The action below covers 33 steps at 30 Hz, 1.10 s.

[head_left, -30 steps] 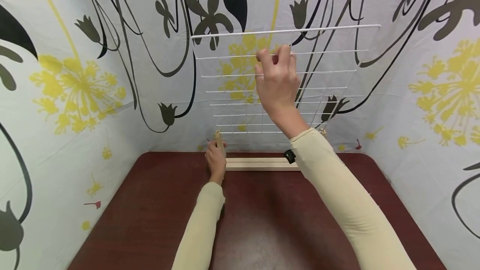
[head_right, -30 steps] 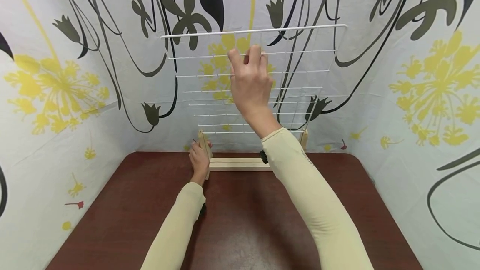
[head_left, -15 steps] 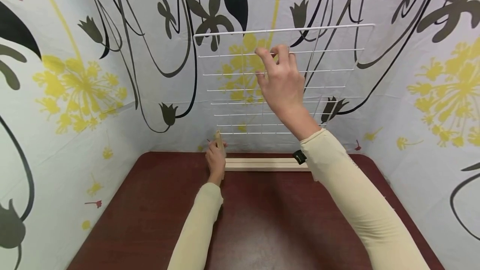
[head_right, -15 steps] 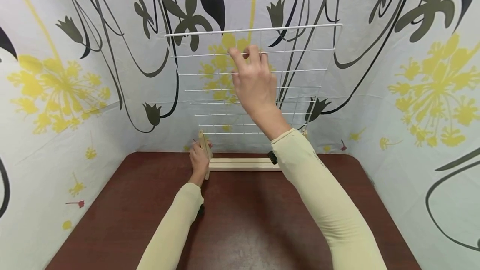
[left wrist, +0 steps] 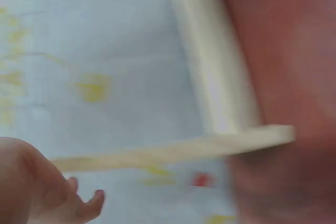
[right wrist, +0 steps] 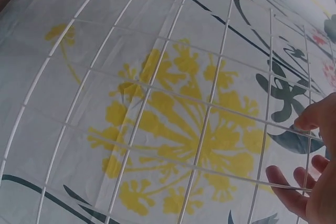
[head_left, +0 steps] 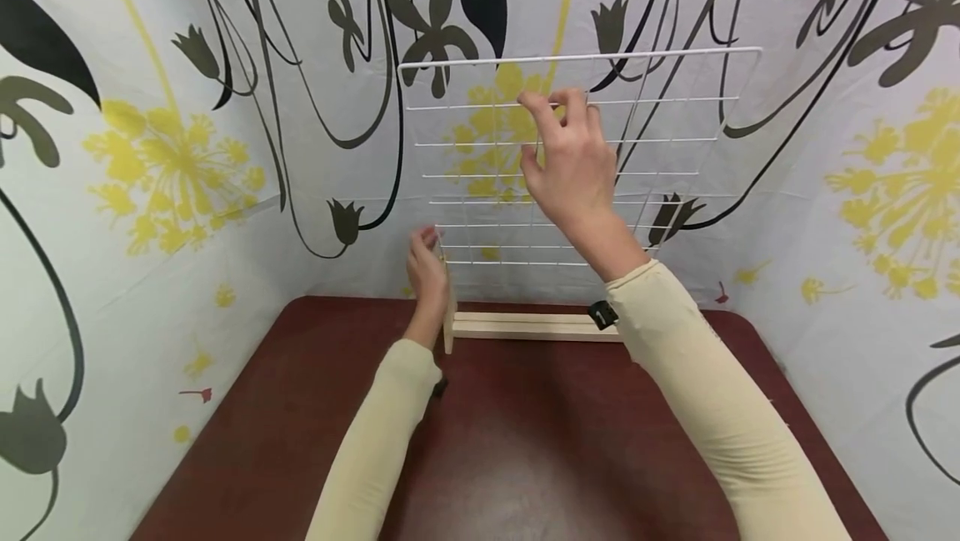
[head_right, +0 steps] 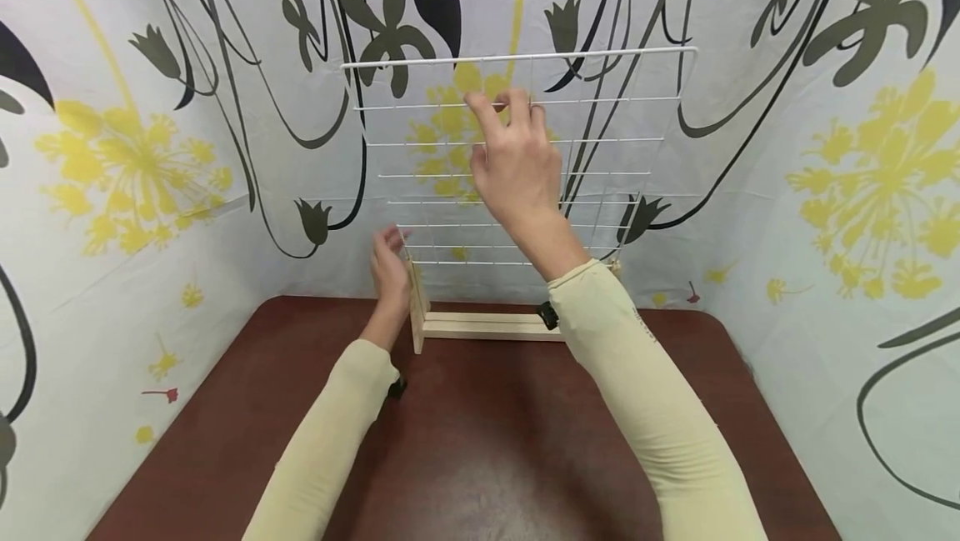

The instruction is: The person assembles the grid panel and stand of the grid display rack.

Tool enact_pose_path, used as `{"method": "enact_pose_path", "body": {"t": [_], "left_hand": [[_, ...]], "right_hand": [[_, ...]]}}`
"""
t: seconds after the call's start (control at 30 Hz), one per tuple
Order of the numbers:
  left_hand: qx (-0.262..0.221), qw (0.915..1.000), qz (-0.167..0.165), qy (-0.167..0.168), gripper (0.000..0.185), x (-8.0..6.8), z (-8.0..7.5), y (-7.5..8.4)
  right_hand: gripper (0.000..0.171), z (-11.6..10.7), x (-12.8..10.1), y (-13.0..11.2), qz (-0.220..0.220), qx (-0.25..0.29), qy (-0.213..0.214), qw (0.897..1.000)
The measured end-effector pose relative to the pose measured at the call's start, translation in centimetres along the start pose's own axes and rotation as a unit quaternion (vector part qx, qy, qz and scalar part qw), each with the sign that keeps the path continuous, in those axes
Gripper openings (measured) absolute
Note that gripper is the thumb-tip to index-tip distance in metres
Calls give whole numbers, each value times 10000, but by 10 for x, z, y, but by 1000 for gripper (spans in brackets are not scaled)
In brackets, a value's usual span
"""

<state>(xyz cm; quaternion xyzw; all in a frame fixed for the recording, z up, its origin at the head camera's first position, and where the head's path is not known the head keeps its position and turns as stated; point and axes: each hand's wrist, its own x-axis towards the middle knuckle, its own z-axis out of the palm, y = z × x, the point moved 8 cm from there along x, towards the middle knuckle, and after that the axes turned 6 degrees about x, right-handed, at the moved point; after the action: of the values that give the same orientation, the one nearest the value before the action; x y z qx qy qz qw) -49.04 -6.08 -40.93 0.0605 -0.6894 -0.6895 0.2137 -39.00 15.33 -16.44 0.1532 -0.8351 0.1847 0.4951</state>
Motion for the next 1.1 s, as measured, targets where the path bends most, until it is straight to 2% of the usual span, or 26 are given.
{"method": "enact_pose_path", "body": {"t": [0.1,0.2,0.3,0.4,0.5,0.6,0.73,0.9,1.0,1.1], "left_hand": [[-514,9934,1017,-97,56,0,5,65],[-868,9774,1908,-286,48,-2,5,124],[-1098,9648,2349,-442,39,-2,5,166],[-1177,9608,2457,-518,34,-1,5,193],[-1221,9599,2456,-571,37,0,6,209],[-1324,9622,2294,-637,40,2,7,217],[-1502,9655,1999,-721,39,6,10,218],[-1655,9673,1699,-900,37,11,12,215],[-1631,9684,1600,-999,37,15,14,215],[-1638,9690,1490,-1095,37,19,16,217]], "right_hand": [[51,-1,0,1,-40,25,-60,10000],[52,-1,0,1,-104,66,-103,9999],[53,-2,0,1,-142,79,-128,9998],[53,-2,0,1,-142,69,-182,9997],[53,-3,-1,1,-126,54,-264,9996],[55,-5,-1,0,-102,67,-380,9992],[59,-8,-1,1,-114,159,-637,9978],[62,-18,-7,0,-466,129,-860,9951],[58,-30,-12,0,-733,-4,-597,9955],[48,-50,-15,2,-874,199,186,9958]]}}
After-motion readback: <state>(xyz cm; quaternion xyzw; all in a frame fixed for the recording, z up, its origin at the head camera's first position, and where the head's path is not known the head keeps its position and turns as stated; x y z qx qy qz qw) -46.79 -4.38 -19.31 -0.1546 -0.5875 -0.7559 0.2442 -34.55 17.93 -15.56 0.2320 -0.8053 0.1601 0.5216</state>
